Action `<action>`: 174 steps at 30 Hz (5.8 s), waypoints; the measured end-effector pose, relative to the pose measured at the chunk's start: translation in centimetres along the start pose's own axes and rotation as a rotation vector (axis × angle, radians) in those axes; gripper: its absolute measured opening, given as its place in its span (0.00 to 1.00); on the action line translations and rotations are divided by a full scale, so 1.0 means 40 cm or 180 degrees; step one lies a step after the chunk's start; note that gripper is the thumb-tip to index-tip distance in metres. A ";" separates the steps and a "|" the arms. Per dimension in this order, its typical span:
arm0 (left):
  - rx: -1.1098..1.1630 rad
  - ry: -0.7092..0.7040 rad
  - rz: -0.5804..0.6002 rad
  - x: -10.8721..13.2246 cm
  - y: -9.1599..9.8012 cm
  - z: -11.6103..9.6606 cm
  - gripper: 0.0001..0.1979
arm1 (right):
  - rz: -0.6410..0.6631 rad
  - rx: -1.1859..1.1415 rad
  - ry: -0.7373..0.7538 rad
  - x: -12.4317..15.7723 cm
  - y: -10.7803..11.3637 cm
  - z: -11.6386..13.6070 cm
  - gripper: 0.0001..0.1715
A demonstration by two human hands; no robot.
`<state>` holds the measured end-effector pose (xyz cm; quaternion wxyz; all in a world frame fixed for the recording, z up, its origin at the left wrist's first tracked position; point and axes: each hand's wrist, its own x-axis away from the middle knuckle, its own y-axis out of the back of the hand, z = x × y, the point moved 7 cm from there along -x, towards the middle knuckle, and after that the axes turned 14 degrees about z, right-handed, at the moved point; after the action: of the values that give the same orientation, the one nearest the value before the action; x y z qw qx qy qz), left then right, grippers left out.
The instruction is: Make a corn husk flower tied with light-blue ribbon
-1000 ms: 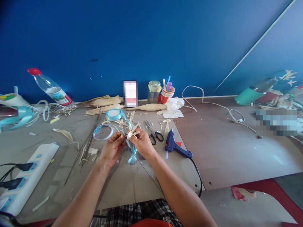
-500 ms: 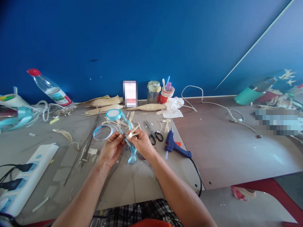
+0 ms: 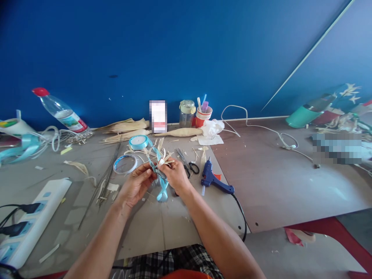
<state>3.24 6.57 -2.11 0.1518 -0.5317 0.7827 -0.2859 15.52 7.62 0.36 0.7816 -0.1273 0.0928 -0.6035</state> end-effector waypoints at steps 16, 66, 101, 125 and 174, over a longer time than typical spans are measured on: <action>0.0486 0.0156 -0.0113 -0.002 0.025 0.018 0.10 | 0.0379 -0.0399 -0.0207 -0.006 -0.012 -0.033 0.10; -0.0074 0.0606 0.0106 0.007 0.008 0.036 0.11 | 0.0171 -0.0580 -0.0246 -0.010 0.002 -0.042 0.12; -0.0994 -0.0088 -0.0636 0.007 0.033 -0.013 0.13 | -0.0902 0.2784 0.1650 0.068 -0.014 0.105 0.08; -0.1101 -0.0007 -0.0546 0.006 0.029 0.002 0.12 | -0.0739 0.3872 0.1498 0.058 -0.062 0.062 0.14; -0.0912 -0.0097 -0.0574 0.010 0.044 0.000 0.11 | 0.0180 0.1158 -0.0150 -0.011 -0.016 -0.056 0.08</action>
<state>1.79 6.69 -3.14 0.0600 -0.6202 0.7621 -0.1758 14.13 7.71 -1.58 0.8104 0.0047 -0.0326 -0.5850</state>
